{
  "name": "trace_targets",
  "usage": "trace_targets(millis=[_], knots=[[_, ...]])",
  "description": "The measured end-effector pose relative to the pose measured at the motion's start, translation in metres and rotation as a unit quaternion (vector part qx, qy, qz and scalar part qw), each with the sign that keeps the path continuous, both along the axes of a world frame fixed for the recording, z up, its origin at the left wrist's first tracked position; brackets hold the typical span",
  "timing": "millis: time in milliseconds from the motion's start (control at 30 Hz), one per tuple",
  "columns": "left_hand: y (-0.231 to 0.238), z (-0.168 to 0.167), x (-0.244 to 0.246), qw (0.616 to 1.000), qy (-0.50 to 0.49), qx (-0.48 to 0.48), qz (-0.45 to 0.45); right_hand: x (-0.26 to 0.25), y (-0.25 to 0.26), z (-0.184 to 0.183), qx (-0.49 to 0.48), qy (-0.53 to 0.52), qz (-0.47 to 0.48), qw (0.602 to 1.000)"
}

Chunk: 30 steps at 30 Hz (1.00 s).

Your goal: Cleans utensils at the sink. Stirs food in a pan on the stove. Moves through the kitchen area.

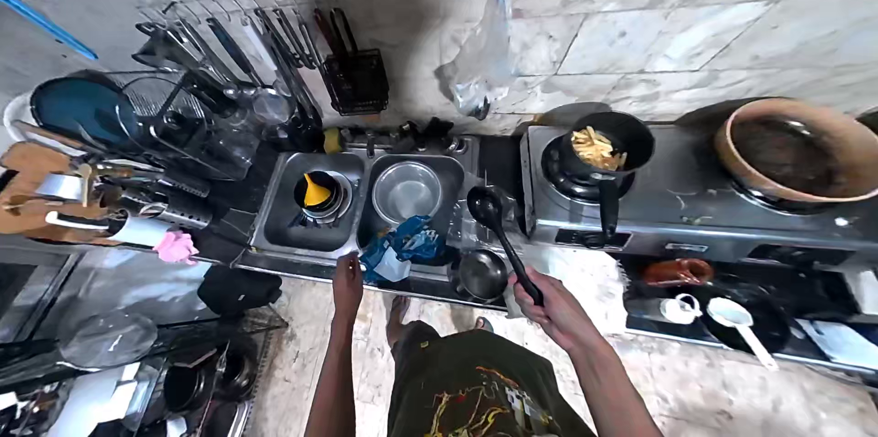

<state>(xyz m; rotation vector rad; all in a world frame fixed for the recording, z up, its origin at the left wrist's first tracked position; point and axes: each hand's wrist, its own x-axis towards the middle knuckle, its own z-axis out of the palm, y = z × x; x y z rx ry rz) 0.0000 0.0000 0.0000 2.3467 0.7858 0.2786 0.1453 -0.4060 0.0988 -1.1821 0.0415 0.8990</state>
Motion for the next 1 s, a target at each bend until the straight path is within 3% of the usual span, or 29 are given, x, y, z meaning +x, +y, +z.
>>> trace_targets(millis=[100,233,400,567,767,1000], knots=[[0.051,0.006,0.054,0.999,0.029,0.013,-0.044,-0.004,0.045,-0.005,-0.007,-0.006,-0.002,1.000],[0.125,0.014,0.135,0.991,0.079,0.049,-0.097,-0.010,0.125,-0.030,-0.137,-0.101,-0.045,0.984],[0.229,-0.010,0.261,0.957,0.150,0.164,-0.186,-0.004,0.236,-0.078,-0.345,-0.174,-0.042,0.921],[0.306,-0.051,0.358,0.905,0.168,0.299,-0.253,0.019,0.324,-0.107,-0.377,-0.128,-0.047,0.916],[0.329,-0.074,0.395,0.877,0.239,0.328,-0.257,0.037,0.389,-0.114,-0.406,-0.063,-0.040,0.911],[0.321,-0.062,0.412,0.876,0.272,0.348,-0.192,0.050,0.435,-0.118,-0.436,-0.054,-0.030,0.898]])
